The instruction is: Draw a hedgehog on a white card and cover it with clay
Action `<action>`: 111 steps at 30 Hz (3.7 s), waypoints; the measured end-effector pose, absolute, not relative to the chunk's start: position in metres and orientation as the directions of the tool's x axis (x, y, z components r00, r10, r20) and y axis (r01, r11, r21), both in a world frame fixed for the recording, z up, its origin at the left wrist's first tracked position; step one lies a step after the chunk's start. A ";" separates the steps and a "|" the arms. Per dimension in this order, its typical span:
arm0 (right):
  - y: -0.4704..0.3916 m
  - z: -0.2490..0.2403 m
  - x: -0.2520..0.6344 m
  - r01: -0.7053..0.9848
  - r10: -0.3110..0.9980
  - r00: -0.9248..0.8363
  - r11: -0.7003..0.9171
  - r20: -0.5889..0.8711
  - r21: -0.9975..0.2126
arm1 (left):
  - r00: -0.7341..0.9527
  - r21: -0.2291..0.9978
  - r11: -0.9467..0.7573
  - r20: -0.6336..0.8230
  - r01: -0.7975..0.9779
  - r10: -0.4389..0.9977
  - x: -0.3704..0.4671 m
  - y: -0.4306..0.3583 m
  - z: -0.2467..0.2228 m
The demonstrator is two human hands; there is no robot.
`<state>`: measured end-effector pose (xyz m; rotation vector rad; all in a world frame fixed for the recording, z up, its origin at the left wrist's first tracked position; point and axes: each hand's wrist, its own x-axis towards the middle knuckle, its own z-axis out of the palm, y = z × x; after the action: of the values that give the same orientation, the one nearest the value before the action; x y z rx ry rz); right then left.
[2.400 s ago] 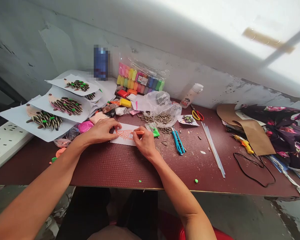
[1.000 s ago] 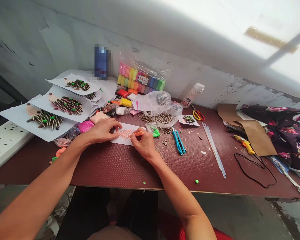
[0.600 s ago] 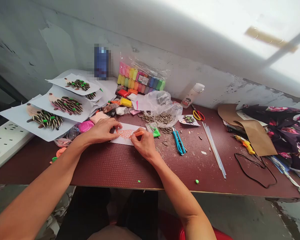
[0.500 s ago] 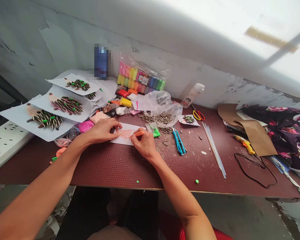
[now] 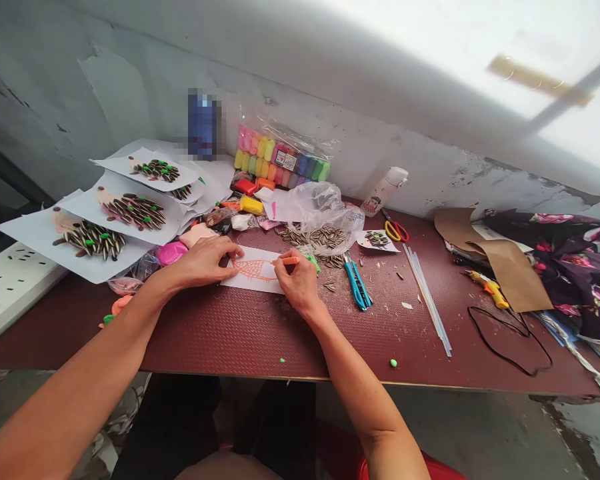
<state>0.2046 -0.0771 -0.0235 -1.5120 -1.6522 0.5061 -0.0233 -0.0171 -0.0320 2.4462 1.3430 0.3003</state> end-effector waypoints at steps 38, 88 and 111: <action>-0.079 -0.024 0.199 0.610 0.951 -0.005 0.248 0.309 -0.753 | 0.526 0.396 -0.489 0.015 0.778 0.850 -0.022 -0.019 -0.030; -0.084 -0.019 0.195 0.648 0.966 -0.004 0.198 0.257 -0.736 | 0.530 0.391 -0.494 0.019 0.777 0.848 -0.023 -0.018 -0.031; -0.084 -0.019 0.196 0.604 0.966 -0.015 0.213 0.257 -0.768 | 0.524 0.387 -0.487 0.012 0.783 0.852 -0.023 -0.018 -0.031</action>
<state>0.1959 -0.0836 -0.0185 -1.4801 -1.7114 0.5893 -0.0229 -0.0177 -0.0314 2.4332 1.3567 0.2879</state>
